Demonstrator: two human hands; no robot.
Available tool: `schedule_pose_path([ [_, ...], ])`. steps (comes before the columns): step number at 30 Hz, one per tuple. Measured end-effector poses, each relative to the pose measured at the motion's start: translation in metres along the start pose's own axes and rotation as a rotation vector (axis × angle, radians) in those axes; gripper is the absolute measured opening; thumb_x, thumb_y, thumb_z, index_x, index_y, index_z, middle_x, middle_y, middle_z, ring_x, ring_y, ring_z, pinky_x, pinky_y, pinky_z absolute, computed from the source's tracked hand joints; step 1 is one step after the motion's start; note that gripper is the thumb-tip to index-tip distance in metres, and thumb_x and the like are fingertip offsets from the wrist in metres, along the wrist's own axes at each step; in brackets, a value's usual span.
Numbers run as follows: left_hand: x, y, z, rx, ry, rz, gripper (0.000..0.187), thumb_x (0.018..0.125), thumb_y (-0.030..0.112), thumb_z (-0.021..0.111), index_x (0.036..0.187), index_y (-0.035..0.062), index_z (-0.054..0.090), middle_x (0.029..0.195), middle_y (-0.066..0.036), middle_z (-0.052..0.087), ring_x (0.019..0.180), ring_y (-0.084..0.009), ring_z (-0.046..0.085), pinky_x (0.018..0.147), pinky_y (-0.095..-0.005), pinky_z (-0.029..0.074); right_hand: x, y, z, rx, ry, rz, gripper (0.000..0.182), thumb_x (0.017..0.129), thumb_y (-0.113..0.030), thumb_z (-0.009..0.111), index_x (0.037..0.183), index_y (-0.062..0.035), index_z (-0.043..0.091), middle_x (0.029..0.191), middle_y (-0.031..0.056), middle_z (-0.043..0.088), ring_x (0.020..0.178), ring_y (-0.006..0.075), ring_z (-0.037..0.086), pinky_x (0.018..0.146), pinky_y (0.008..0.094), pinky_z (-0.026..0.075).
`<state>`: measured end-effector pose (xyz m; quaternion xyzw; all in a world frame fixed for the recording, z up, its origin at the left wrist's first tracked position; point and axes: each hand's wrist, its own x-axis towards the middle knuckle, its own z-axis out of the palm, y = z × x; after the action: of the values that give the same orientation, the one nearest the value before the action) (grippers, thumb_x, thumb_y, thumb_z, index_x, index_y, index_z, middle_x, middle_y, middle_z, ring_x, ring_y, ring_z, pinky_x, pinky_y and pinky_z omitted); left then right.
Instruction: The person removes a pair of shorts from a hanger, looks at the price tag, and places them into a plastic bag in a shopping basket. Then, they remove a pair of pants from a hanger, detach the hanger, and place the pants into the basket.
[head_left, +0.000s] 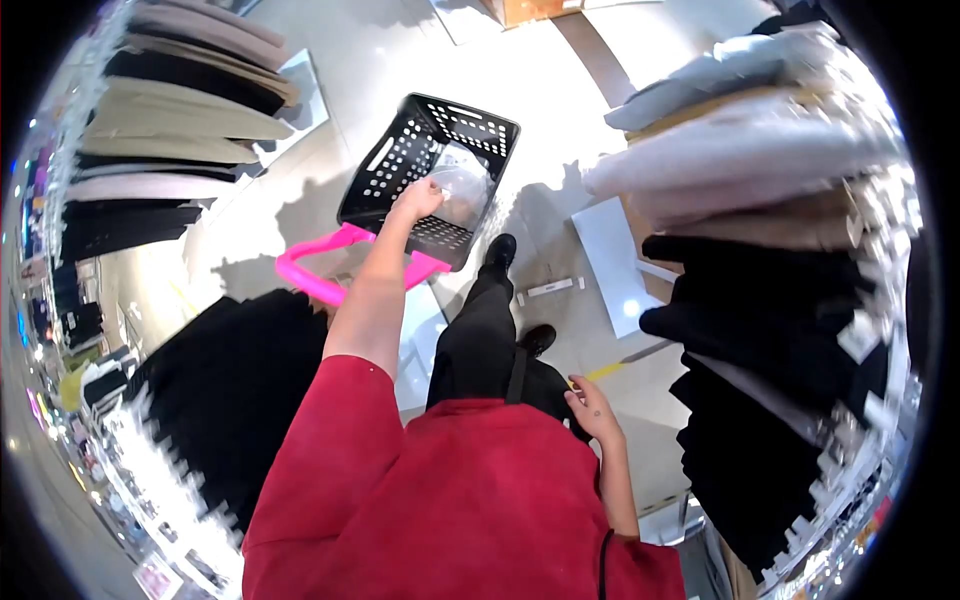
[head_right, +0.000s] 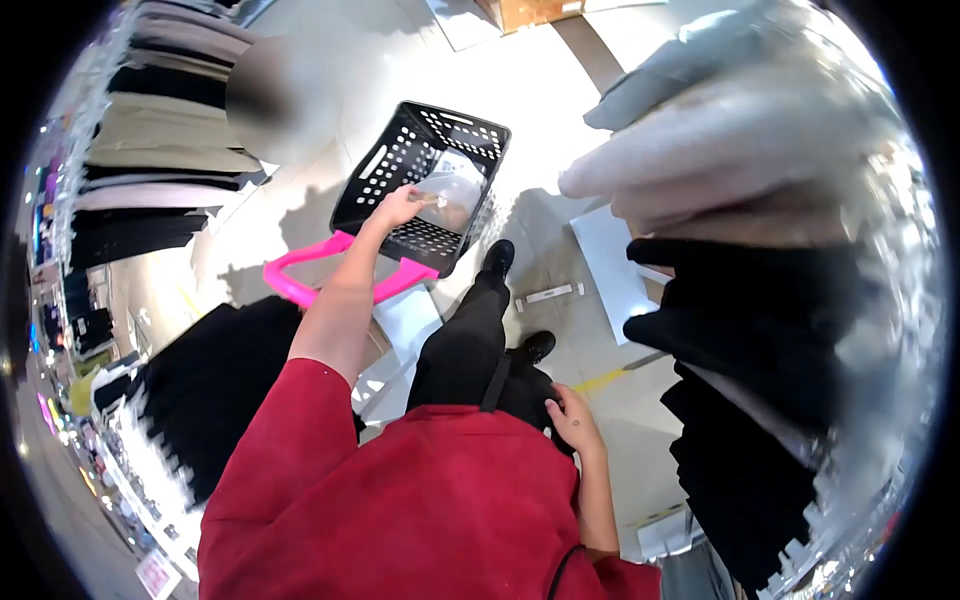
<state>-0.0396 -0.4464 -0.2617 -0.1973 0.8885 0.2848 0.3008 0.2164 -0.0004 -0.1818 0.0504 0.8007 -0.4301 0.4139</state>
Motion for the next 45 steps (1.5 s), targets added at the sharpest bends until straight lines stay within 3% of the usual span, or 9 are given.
schedule_pose_path([
  [5,0.121,-0.019,0.043,0.111,0.009,-0.028,0.045,0.077,0.037,0.065,0.118,0.0164,0.059,0.119,-0.015,0.060,0.113,-0.0342,0.054,0.095,-0.0418,0.044,0.073,-0.007,-0.012,0.327,0.137,0.277,0.031,0.090,-0.015,0.056,0.118,-0.0023,0.056,0.097,0.0117,0.063,0.087,0.0192,0.061,0.077,0.0303,0.049],
  [10,0.200,-0.054,0.071,0.586,0.191,0.097,0.089,0.063,0.040,0.079,0.138,0.0207,0.035,0.143,-0.015,0.031,0.129,-0.0351,0.031,0.096,-0.0570,0.033,0.125,0.020,-0.004,0.511,0.155,0.538,0.027,0.093,-0.019,0.050,0.117,-0.0066,0.055,0.094,0.0071,0.064,0.085,0.0156,0.061,0.074,0.0313,0.050],
  [14,0.239,-0.082,0.096,0.684,-0.261,0.020,0.107,0.062,0.040,0.081,0.147,0.0223,0.018,0.141,-0.010,0.036,0.130,-0.0306,0.037,0.098,-0.0586,0.033,0.152,0.044,0.019,0.469,0.017,0.744,0.027,0.093,-0.019,0.050,0.117,-0.0080,0.055,0.094,0.0081,0.065,0.085,0.0170,0.062,0.073,0.0329,0.051],
  [21,0.208,-0.156,0.147,0.679,-0.526,0.117,0.042,0.077,0.007,0.059,0.118,0.0158,0.055,0.104,-0.013,0.064,0.096,-0.0310,0.063,0.079,-0.0420,0.051,0.217,0.060,0.030,0.531,-0.038,0.773,0.026,0.093,-0.018,0.049,0.115,-0.0056,0.056,0.088,0.0053,0.063,0.082,0.0147,0.061,0.071,0.0297,0.050],
  [28,0.197,-0.159,0.108,0.040,-0.460,0.146,0.032,0.084,0.029,0.063,0.106,0.0064,0.061,0.085,-0.019,0.065,0.083,-0.0333,0.064,0.073,-0.0420,0.049,0.281,0.028,0.020,0.585,0.098,0.562,0.023,0.094,-0.014,0.046,0.111,-0.0031,0.057,0.086,0.0052,0.061,0.079,0.0130,0.058,0.071,0.0275,0.049],
  [37,0.140,-0.032,0.033,-0.758,-0.246,-0.152,0.023,0.095,0.028,0.052,0.099,0.0058,0.056,0.064,0.006,0.048,0.050,-0.0023,0.043,0.042,-0.0193,0.034,0.416,-0.168,0.034,0.430,-0.067,-0.194,0.020,0.089,-0.003,0.049,0.102,0.0052,0.062,0.088,0.0082,0.063,0.081,0.0142,0.059,0.075,0.0263,0.047],
  [39,0.099,0.002,0.021,-0.958,-0.278,-0.192,0.021,0.096,0.027,0.051,0.104,0.0080,0.054,0.066,0.007,0.047,0.049,-0.0012,0.041,0.042,-0.0179,0.033,0.450,-0.192,0.060,0.066,-0.124,-0.431,0.017,0.078,-0.007,0.057,0.090,0.0032,0.063,0.086,0.0222,0.062,0.082,0.0378,0.061,0.071,0.0385,0.050],
  [40,0.077,0.021,0.010,-1.034,-0.318,-0.213,0.020,0.096,0.026,0.050,0.106,0.0079,0.053,0.067,0.007,0.047,0.050,-0.0013,0.041,0.042,-0.0180,0.033,0.472,-0.160,0.092,0.115,-0.402,-0.385,0.020,0.076,-0.015,0.062,0.088,0.0011,0.064,0.089,0.0225,0.062,0.084,0.0375,0.061,0.072,0.0383,0.049],
  [45,0.007,0.070,-0.028,-1.180,-0.527,-0.174,0.013,0.096,0.018,0.050,0.103,0.0067,0.047,0.066,0.005,0.044,0.049,-0.0021,0.038,0.044,-0.0175,0.033,0.495,-0.171,0.136,-0.235,-0.257,-0.193,0.027,0.078,-0.019,0.062,0.098,-0.0007,0.061,0.097,0.0205,0.061,0.091,0.0334,0.060,0.078,0.0380,0.049],
])
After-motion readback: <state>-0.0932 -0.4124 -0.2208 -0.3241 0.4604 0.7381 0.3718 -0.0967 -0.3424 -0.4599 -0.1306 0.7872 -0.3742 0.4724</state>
